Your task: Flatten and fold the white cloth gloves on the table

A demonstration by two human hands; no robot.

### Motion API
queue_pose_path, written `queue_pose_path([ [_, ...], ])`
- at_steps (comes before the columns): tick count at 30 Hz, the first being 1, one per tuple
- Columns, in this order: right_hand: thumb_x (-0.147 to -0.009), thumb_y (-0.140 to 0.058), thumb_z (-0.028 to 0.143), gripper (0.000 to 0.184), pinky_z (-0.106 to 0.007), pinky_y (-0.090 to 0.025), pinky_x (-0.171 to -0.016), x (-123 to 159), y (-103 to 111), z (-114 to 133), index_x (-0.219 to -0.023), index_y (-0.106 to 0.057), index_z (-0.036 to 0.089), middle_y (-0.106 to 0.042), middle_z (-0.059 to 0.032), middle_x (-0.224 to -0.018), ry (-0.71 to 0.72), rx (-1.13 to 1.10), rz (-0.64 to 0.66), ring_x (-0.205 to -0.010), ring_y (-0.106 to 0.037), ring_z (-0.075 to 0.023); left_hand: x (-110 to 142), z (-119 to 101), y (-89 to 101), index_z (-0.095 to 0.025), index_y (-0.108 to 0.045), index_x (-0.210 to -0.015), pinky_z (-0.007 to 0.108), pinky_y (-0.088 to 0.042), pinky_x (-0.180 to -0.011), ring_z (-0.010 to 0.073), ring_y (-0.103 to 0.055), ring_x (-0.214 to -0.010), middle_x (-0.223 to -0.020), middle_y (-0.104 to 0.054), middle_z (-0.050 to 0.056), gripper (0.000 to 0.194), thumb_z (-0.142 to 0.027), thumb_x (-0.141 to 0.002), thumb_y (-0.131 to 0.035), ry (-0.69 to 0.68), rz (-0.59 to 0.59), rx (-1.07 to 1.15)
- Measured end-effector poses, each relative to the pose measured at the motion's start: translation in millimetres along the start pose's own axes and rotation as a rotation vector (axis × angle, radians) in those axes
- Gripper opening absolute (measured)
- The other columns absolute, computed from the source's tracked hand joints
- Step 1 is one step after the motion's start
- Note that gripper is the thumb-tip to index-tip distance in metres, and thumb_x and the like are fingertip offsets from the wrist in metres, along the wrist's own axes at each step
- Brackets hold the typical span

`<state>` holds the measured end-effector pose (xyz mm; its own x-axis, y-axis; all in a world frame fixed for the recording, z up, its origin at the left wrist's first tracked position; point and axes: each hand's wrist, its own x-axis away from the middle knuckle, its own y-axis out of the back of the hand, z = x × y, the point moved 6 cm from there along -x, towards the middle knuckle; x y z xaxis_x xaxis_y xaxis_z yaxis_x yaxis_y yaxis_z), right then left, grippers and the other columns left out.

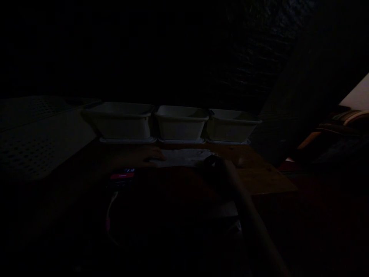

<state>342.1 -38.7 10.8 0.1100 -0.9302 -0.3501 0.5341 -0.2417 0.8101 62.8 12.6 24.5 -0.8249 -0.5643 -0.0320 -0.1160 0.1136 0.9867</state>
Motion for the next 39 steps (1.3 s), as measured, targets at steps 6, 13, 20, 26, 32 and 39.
queue_pose_path([
  [6, -0.079, -0.068, 0.03, 0.022, -0.021, -0.04, -0.05, 2, -2, -5, -0.094, -0.075, 0.015, -0.073, -0.0103, -0.079, -0.054, -0.087, 0.034, -0.059, -0.061, -0.0158, -2, 5, -2.9, -0.021, -0.065, -0.123, 0.027, -0.043, -0.097, 0.0189, -0.061, -0.115, -0.127, -0.066, 0.006, 0.029, -0.025, -0.095, -0.061, -0.036, -0.015, -0.007],
  [13, -0.078, -0.064, 0.025, 0.02, -0.021, -0.04, -0.05, -2, -7, -20, -0.091, -0.073, 0.013, -0.072, -0.0105, -0.08, -0.015, -0.086, 0.022, -0.06, -0.062, -0.0165, -2, 6, -3.6, -0.023, -0.065, -0.125, 0.028, -0.043, -0.097, 0.0189, -0.06, -0.115, -0.127, -0.065, 0.006, 0.03, -0.025, -0.095, -0.061, -0.026, -0.01, 0.002],
  [20, -0.082, -0.06, 0.021, 0.024, -0.025, -0.05, -0.069, -4, -5, -23, -0.102, -0.07, 0.016, -0.072, -0.0069, -0.098, 0.1, -0.097, -0.048, -0.082, -0.068, -0.0183, -1, 8, -4.9, -0.022, -0.064, -0.126, 0.028, -0.042, -0.099, 0.0197, -0.059, -0.118, -0.129, -0.064, 0.006, 0.031, -0.028, -0.096, -0.059, -0.044, -0.022, 0.035],
  [26, -0.087, -0.055, 0.016, 0.032, -0.038, -0.051, -0.098, 5, -11, 15, -0.115, -0.07, 0.02, -0.067, -0.0086, -0.124, 0.36, 0.029, -0.061, -0.115, -0.063, -0.0233, 0, 5, -2.7, -0.023, -0.063, -0.128, 0.027, -0.041, -0.1, 0.0183, -0.058, -0.119, -0.132, -0.063, 0.005, 0.032, -0.029, -0.097, -0.056, -0.007, 0.003, 0.024],
  [32, -0.098, -0.041, 0.019, 0.045, -0.047, -0.032, -0.121, 26, -46, 87, -0.141, -0.057, 0.017, -0.047, -0.0127, -0.149, 0.515, 0.12, 0.308, -0.138, -0.048, -0.0232, -1, 8, -4.3, -0.024, -0.064, -0.125, 0.029, -0.042, -0.1, 0.0189, -0.059, -0.117, -0.129, -0.065, 0.005, 0.031, -0.031, -0.096, -0.058, -0.042, -0.02, 0.02],
  [39, -0.103, -0.035, 0.038, 0.059, -0.052, -0.027, -0.122, 36, -55, 83, -0.155, -0.037, 0.011, -0.026, -0.0105, -0.16, 0.371, 0.14, 0.462, -0.151, -0.024, -0.0285, -2, 8, -5.3, -0.023, -0.064, -0.126, 0.028, -0.043, -0.099, 0.0193, -0.06, -0.116, -0.13, -0.064, 0.006, 0.031, -0.026, -0.096, -0.059, -0.024, -0.011, 0.024],
])
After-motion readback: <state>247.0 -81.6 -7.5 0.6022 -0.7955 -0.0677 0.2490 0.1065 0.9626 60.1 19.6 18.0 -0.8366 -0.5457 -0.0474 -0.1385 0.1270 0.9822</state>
